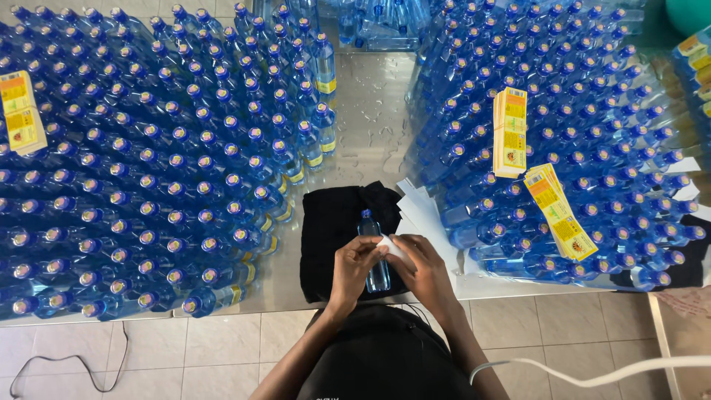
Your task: The person repeatedly picks up blue plastic bottles from a large stack, places them on a black cloth, and applies yellow labels to them by hand. After labeling, the person places the bottles back onto the stack. The process is repeated continuously throughout the video.
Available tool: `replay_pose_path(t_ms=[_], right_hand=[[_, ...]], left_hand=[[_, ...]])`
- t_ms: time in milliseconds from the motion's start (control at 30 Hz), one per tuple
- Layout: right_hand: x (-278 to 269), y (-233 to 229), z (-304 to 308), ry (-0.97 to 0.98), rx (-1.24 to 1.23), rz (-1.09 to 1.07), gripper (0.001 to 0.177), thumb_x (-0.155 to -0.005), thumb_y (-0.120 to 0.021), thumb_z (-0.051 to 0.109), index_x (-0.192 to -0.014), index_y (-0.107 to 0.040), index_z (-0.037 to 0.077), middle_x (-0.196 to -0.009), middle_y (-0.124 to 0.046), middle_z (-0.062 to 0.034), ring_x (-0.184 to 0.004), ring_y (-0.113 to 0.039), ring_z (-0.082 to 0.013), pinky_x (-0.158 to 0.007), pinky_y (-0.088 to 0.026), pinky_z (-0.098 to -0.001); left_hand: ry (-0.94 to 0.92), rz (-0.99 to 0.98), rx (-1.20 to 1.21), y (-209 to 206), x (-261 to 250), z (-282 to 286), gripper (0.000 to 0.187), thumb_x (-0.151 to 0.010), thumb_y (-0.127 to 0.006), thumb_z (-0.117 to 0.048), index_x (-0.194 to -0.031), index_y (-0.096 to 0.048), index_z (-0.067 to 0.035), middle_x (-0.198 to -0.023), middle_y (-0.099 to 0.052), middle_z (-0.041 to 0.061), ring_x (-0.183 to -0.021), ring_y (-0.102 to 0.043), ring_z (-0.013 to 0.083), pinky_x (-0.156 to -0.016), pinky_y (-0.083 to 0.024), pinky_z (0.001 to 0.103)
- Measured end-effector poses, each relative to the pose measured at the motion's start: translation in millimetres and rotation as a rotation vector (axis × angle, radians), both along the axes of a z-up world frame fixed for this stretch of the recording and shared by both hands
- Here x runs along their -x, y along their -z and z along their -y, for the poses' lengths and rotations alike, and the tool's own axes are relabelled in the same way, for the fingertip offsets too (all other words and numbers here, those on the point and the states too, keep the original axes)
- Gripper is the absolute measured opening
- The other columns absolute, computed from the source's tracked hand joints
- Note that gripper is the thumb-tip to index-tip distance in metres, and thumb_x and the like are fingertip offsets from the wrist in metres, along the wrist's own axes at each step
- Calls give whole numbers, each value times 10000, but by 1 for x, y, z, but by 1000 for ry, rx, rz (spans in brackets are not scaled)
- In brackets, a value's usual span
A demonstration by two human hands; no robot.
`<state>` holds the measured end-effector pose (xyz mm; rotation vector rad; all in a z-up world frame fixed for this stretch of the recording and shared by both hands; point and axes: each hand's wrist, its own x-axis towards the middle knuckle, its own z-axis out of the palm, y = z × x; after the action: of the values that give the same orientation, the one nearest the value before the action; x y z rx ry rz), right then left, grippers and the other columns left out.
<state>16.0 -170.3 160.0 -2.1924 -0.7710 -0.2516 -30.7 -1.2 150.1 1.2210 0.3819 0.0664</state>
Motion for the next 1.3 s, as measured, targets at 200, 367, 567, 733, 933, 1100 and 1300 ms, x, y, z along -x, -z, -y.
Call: replay_pose_path(t_ms=[200,367,567,733,933,1100,1300], right_hand=[[8,-9,-1,37,-80,-97,373,-962,-854,234,-1299,-775,96,-1165,-788,-86,-1071,-804,-298,-868,-664,-394],[13,-22,3,118,-330,-354,277,-991,-813,164,-1241,-807,43,-1062,-838,-140,-1029,-827,-328,-884,-657,-445],[16,-25,4,198,-305,-324,251,-942,-883,202,-1152,-833,73,-1008,-854,-105,-982,-837,-272,-907,-656,-446],[18,-13,10,277,-417,-489,144,-996,-815,124,-1121,-841,59,-952,-842,-97,-962,-797,-214,-928,-631,-438],[21,-16,-5,367,-693,-770,125,-1053,-755,139,-1019,-815,34,-847,-749,-53,-877,-623,-117,-846,-565,-368],[23,0,-4,430,-736,-775,156,-1069,-749,169,-959,-784,65,-813,-680,-28,-841,-572,-105,-802,-512,-329],[30,14,0,551,-716,-666,89,-1107,-681,155,-1033,-704,111,-928,-628,0,-961,-573,-122,-976,-468,-361]], left_hand=[[-16,-27,7,-17,-3,6,251,-970,-867,-139,-1151,-803,23,-935,-843,172,-834,-755,160,-835,-600,330],[-20,3,37,-8,-1,15,252,-990,-840,-118,-1165,-783,55,-942,-822,198,-863,-776,202,-860,-639,363],[34,26,26,-6,3,20,250,-963,-852,-77,-1174,-803,47,-941,-812,184,-861,-768,188,-841,-652,347],[53,46,72,0,3,25,246,-960,-851,-59,-1164,-801,70,-951,-796,194,-872,-750,188,-838,-650,342],[62,63,59,-22,6,19,268,-973,-828,-62,-1185,-798,99,-980,-782,208,-859,-718,176,-835,-641,325],[62,54,33,4,12,9,273,-981,-814,-65,-1197,-796,99,-967,-763,199,-854,-702,171,-806,-636,322],[-133,96,75,4,14,-13,270,-1009,-754,-67,-1217,-748,104,-1110,-735,230,-982,-746,263,-884,-644,409]])
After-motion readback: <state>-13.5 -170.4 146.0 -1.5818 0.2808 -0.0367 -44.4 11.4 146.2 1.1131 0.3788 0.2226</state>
